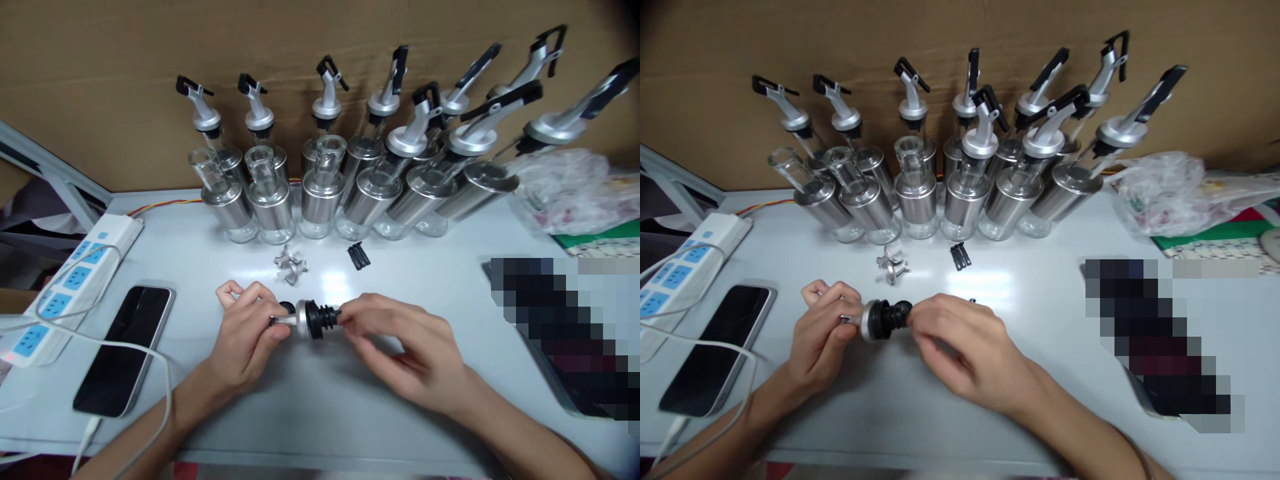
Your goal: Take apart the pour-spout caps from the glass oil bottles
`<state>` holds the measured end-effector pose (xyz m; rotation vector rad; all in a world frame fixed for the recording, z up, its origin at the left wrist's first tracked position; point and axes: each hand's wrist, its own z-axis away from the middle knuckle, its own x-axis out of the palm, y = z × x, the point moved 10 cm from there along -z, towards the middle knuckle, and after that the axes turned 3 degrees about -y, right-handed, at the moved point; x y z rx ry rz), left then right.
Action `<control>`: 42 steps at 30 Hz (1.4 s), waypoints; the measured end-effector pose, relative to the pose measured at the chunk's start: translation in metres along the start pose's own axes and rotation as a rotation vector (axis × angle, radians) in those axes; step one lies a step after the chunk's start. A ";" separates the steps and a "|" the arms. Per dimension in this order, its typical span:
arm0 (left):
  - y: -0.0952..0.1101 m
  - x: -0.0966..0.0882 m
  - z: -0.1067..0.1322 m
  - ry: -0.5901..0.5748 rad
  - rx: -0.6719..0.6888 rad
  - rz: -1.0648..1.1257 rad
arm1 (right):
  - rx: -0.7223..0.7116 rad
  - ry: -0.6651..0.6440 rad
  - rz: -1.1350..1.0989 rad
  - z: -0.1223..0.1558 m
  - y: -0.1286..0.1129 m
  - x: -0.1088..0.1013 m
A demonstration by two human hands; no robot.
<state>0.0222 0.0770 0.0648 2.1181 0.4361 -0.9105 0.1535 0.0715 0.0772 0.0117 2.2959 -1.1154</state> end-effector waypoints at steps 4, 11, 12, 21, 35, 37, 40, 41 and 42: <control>0.004 0.001 -0.001 -0.006 0.038 -0.068 | 0.187 0.040 -0.067 0.001 0.017 -0.002; 0.008 0.005 0.001 -0.042 0.091 -0.146 | 0.288 -0.030 -0.167 0.001 0.027 0.007; 0.008 0.005 0.002 -0.039 0.096 -0.149 | 0.303 -0.031 -0.192 0.002 0.028 0.008; 0.012 0.002 0.001 0.001 0.132 -0.204 | 0.382 -0.039 -0.253 0.004 0.035 0.011; -0.015 -0.006 0.004 0.053 -0.106 -0.007 | 0.071 0.010 0.033 0.000 0.007 -0.001; -0.030 -0.017 0.006 0.146 -0.215 -0.016 | 0.081 0.016 0.080 -0.001 0.009 -0.004; -0.052 -0.025 0.009 0.210 -0.369 -0.144 | 0.111 -0.022 0.127 -0.003 0.013 -0.004; -0.058 -0.024 0.009 0.192 -0.413 -0.181 | 0.119 -0.044 0.138 -0.004 0.013 -0.003; -0.064 -0.021 0.010 0.162 -0.452 -0.209 | 0.129 -0.071 0.149 -0.005 0.014 0.000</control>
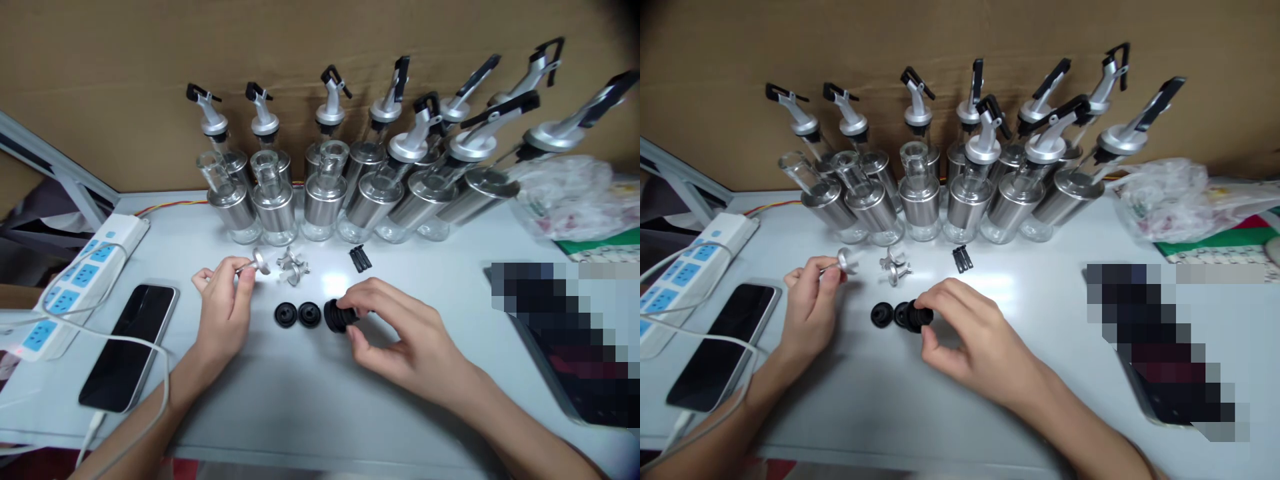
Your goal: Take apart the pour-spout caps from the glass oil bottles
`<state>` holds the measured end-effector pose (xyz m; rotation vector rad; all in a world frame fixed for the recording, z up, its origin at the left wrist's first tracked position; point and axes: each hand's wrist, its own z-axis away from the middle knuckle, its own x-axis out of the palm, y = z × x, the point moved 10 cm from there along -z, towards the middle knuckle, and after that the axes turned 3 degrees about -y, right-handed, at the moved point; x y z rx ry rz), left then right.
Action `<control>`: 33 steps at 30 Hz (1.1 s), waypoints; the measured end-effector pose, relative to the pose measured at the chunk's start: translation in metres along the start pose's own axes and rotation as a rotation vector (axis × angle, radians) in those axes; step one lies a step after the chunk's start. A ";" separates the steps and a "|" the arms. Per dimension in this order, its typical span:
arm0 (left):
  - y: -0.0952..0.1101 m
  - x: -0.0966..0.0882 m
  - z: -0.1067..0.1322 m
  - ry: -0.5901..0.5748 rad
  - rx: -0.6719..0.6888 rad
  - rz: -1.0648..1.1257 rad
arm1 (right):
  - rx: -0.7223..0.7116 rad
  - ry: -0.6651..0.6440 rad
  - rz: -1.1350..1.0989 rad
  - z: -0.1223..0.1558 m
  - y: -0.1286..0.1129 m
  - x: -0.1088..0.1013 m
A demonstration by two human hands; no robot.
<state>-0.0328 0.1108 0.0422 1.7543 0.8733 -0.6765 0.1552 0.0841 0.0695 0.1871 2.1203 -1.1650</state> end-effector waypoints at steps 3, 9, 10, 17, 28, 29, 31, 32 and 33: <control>-0.013 0.017 -0.003 -0.124 -0.088 -0.104 | 0.065 -0.141 0.060 -0.002 0.006 0.015; -0.021 0.040 -0.001 -0.316 -0.121 -0.287 | 0.167 -0.458 0.147 0.008 0.020 0.050; -0.019 0.042 -0.001 -0.331 -0.109 -0.298 | 0.184 -0.483 0.141 0.010 0.022 0.052; -0.009 0.047 0.004 -0.359 -0.017 -0.194 | 0.295 -0.485 -0.079 0.017 0.029 0.055; 0.022 0.034 0.006 -0.279 0.196 0.023 | 0.215 -0.472 -0.245 0.016 0.011 0.055; 0.024 0.036 0.007 -0.302 0.209 0.023 | 0.214 -0.459 -0.256 0.015 0.011 0.053; 0.025 0.039 0.009 -0.333 0.222 0.024 | 0.221 -0.424 -0.257 0.013 0.013 0.049; 0.025 0.040 0.009 -0.339 0.220 0.023 | 0.226 -0.408 -0.245 0.012 0.015 0.047; 0.025 0.040 0.009 -0.342 0.216 0.021 | 0.230 -0.398 -0.226 0.011 0.017 0.045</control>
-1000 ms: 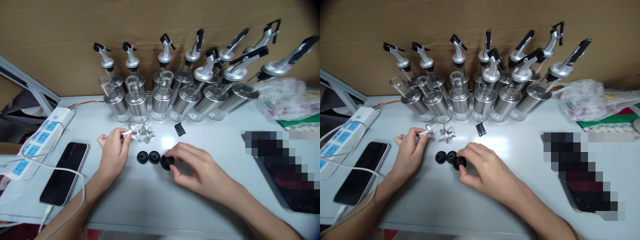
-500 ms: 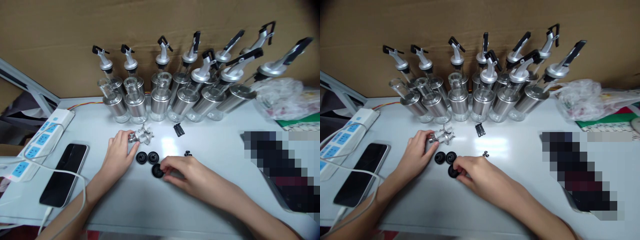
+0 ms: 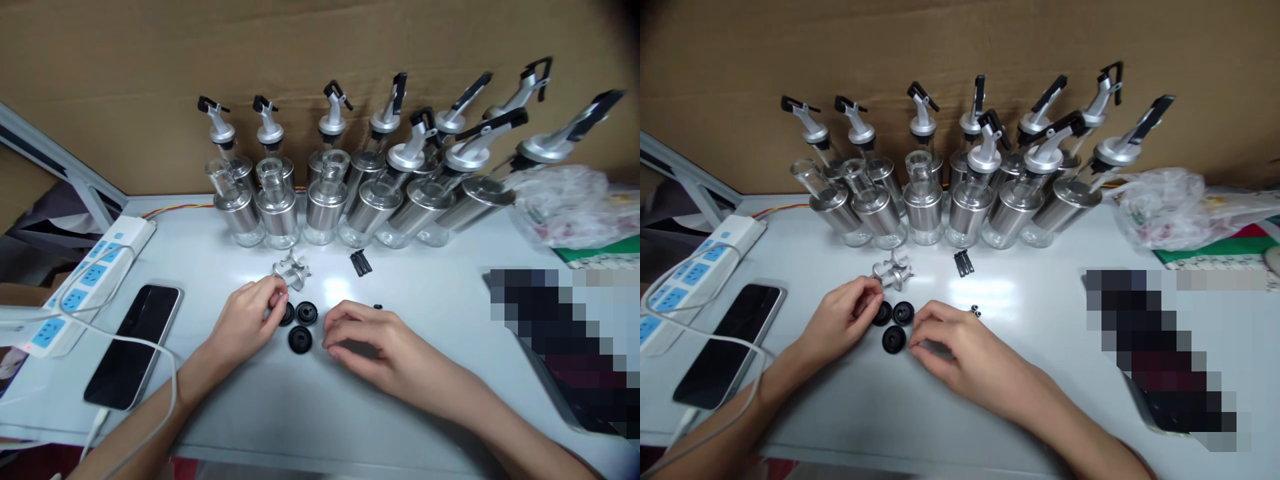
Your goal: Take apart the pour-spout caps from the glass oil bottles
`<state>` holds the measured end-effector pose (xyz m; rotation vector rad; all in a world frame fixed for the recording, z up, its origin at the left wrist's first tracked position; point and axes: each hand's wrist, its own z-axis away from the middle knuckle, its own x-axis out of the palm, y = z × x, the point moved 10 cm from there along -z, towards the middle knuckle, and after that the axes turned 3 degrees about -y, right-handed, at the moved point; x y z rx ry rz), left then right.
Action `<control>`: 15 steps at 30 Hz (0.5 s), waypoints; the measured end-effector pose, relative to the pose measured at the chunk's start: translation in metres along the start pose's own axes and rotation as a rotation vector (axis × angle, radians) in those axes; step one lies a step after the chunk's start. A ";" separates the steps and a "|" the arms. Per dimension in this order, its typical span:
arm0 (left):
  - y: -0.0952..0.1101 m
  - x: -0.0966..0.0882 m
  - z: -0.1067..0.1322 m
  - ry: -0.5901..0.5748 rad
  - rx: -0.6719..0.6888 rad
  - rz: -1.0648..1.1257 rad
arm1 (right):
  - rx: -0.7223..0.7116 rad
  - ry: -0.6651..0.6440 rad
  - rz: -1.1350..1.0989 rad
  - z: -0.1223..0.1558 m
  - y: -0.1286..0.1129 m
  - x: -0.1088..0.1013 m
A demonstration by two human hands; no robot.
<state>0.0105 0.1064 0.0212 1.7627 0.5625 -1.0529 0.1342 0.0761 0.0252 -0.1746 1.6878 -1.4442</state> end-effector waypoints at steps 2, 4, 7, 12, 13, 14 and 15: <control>0.000 0.001 0.000 -0.008 -0.009 -0.007 | 0.007 0.005 0.035 0.000 0.002 -0.001; -0.001 0.002 -0.001 -0.028 -0.021 -0.010 | 0.008 -0.010 0.061 0.000 0.003 0.002; -0.003 0.005 -0.001 -0.054 -0.046 -0.016 | -0.001 -0.035 0.076 -0.001 0.001 0.008; -0.001 0.001 0.001 -0.025 -0.081 0.004 | 0.013 0.019 0.006 -0.003 -0.003 0.003; 0.000 -0.002 0.001 -0.001 -0.094 0.033 | 0.006 0.068 -0.031 -0.004 -0.006 -0.004; 0.001 -0.005 0.002 0.030 -0.107 0.068 | -0.010 0.138 -0.066 -0.005 -0.010 -0.015; 0.002 -0.009 0.002 0.066 -0.117 0.103 | -0.034 0.224 -0.090 -0.006 -0.015 -0.029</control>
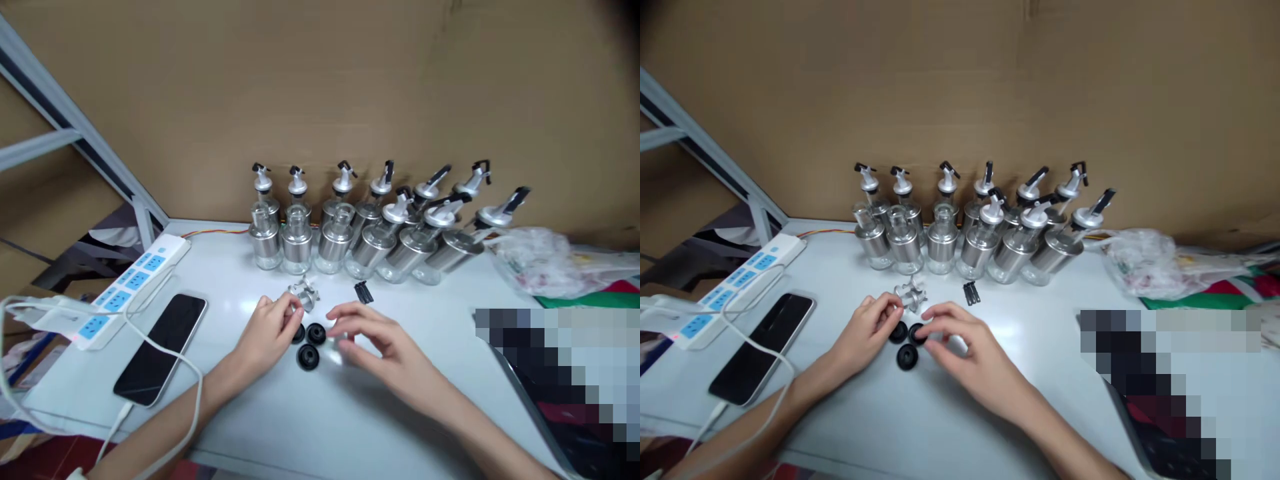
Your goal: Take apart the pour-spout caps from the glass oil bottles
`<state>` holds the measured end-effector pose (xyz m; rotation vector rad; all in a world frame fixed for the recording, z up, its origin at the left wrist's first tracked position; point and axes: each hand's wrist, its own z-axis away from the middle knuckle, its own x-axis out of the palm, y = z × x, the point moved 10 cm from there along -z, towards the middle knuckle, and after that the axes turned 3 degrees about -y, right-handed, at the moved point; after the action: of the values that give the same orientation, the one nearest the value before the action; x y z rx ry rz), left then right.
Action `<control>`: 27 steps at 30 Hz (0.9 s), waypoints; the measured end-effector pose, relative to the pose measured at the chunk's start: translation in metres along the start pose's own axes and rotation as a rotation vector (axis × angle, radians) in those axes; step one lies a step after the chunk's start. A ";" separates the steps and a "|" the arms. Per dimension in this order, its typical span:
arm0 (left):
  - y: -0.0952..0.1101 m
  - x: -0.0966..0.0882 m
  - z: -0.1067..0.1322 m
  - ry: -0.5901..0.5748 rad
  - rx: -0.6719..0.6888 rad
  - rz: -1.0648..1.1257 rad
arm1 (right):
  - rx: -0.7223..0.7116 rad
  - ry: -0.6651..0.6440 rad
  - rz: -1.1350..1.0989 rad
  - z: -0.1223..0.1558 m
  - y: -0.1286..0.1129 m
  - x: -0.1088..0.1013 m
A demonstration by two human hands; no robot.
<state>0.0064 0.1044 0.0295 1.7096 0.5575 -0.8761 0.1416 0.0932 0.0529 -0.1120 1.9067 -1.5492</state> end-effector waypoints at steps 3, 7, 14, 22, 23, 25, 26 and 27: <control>0.009 -0.013 0.001 0.120 0.012 0.076 | -0.123 0.304 -0.002 -0.010 -0.025 -0.047; 0.030 -0.035 -0.004 0.324 0.144 0.167 | -0.279 0.663 0.048 -0.021 -0.051 -0.097; 0.083 -0.080 -0.035 0.639 0.431 0.238 | -0.418 1.039 0.033 -0.023 -0.061 -0.148; 0.126 -0.051 -0.104 0.313 0.485 0.271 | -0.215 0.709 -0.085 -0.076 -0.030 -0.160; 0.129 -0.044 -0.108 0.275 0.498 0.260 | -0.186 0.679 -0.074 -0.082 -0.026 -0.158; 0.129 -0.037 -0.111 0.249 0.508 0.261 | -0.156 0.651 -0.058 -0.089 -0.020 -0.155; 0.127 -0.035 -0.111 0.247 0.501 0.269 | -0.151 0.653 -0.060 -0.091 -0.018 -0.154; 0.127 -0.032 -0.109 0.238 0.499 0.271 | -0.150 0.664 -0.074 -0.091 -0.016 -0.154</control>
<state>0.1100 0.1713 0.1468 2.3009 0.2585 -0.6509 0.2061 0.2353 0.1415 0.3093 2.5522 -1.6160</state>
